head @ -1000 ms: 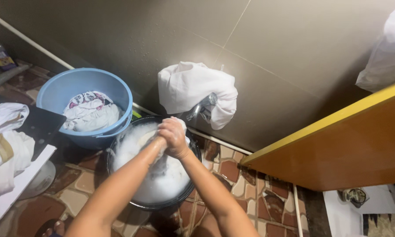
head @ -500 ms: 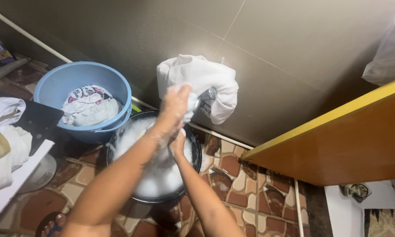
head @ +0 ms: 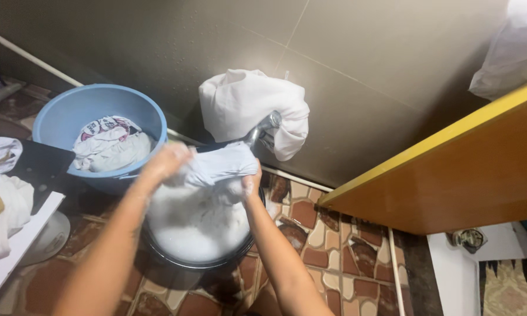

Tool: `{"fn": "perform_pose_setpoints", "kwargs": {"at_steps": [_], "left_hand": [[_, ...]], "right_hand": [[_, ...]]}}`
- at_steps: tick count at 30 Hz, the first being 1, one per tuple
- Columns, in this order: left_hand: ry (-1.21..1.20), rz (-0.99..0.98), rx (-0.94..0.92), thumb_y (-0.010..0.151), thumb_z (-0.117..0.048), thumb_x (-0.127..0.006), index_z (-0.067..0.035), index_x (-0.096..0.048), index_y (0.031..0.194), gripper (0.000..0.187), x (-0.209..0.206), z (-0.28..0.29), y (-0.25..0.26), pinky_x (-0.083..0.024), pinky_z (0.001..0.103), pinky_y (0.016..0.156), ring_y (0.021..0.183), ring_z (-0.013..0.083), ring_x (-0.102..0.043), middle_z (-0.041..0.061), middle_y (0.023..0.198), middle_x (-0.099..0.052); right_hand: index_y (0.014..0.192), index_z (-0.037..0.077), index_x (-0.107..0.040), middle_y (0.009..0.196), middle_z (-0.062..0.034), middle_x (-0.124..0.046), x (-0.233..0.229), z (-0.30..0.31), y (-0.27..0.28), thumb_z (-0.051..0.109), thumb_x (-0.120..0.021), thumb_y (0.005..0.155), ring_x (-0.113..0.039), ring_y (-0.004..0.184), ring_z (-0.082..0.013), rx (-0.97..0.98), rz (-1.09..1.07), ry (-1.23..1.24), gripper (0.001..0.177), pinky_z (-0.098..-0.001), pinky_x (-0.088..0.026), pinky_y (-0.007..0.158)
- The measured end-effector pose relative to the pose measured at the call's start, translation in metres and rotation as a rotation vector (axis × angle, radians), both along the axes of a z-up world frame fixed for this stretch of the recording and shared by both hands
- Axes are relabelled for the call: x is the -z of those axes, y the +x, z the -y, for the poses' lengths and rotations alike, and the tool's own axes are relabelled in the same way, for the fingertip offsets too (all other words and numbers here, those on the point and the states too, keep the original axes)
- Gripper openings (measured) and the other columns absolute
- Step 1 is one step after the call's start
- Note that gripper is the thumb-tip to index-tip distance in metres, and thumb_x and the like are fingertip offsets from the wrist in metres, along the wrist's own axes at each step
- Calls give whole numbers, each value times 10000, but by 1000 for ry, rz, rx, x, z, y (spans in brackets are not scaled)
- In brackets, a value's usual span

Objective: The person scrubs clothes by hand in a bucket filled with soapy water, wrings out a white t-shirt and places it into a blue bucket, and continues by submerging and rinsing other white garments.

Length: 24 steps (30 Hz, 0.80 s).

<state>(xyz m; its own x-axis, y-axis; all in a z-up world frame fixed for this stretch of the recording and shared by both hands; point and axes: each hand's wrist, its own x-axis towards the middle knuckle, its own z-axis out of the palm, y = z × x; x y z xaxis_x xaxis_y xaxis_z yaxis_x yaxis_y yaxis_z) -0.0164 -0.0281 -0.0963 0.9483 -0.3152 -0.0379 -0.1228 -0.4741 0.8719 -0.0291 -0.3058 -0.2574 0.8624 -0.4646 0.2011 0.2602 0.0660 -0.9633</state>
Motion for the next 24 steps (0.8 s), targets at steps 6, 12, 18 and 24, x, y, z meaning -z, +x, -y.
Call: {"fn": "perform_pose_setpoints", "kwargs": {"at_steps": [6,12,18,24], "left_hand": [[257,-97,55,427,-339,-1023,-380,44,1609,1593,29,60,-55,-204,699,1141,1553,408,56,109,1707,154],[-105,440,-63,768,28,-702,-296,-106,1689,1144,41,79,-62,-62,706,1247,1641,340,-98,46,1759,-166],[-78,320,-211,764,53,-683,-242,-411,1535,869,76,88,-37,-9,762,1172,1437,266,-428,54,1502,-505],[166,250,-409,781,124,-606,-216,-758,1142,518,137,66,-21,-141,772,1129,1290,234,-567,13,1242,-694]], "right_hand": [[1125,48,-629,1019,-24,-666,-59,-54,-18,99,-525,1015,-616,910,-139,-66,128,227,160,-330,-535,813],[1206,35,-621,1149,-91,-701,-87,-87,-32,182,-472,1039,-678,1042,-220,-275,118,698,268,-369,-554,943],[1374,-10,-592,1281,-111,-676,-98,-69,-32,194,-518,1076,-636,1164,-241,-490,89,693,368,-385,-505,1026],[1367,11,-572,1285,-128,-672,-126,-14,-52,234,-553,1031,-644,1156,-276,-569,-12,870,404,-468,-522,1049]]}}
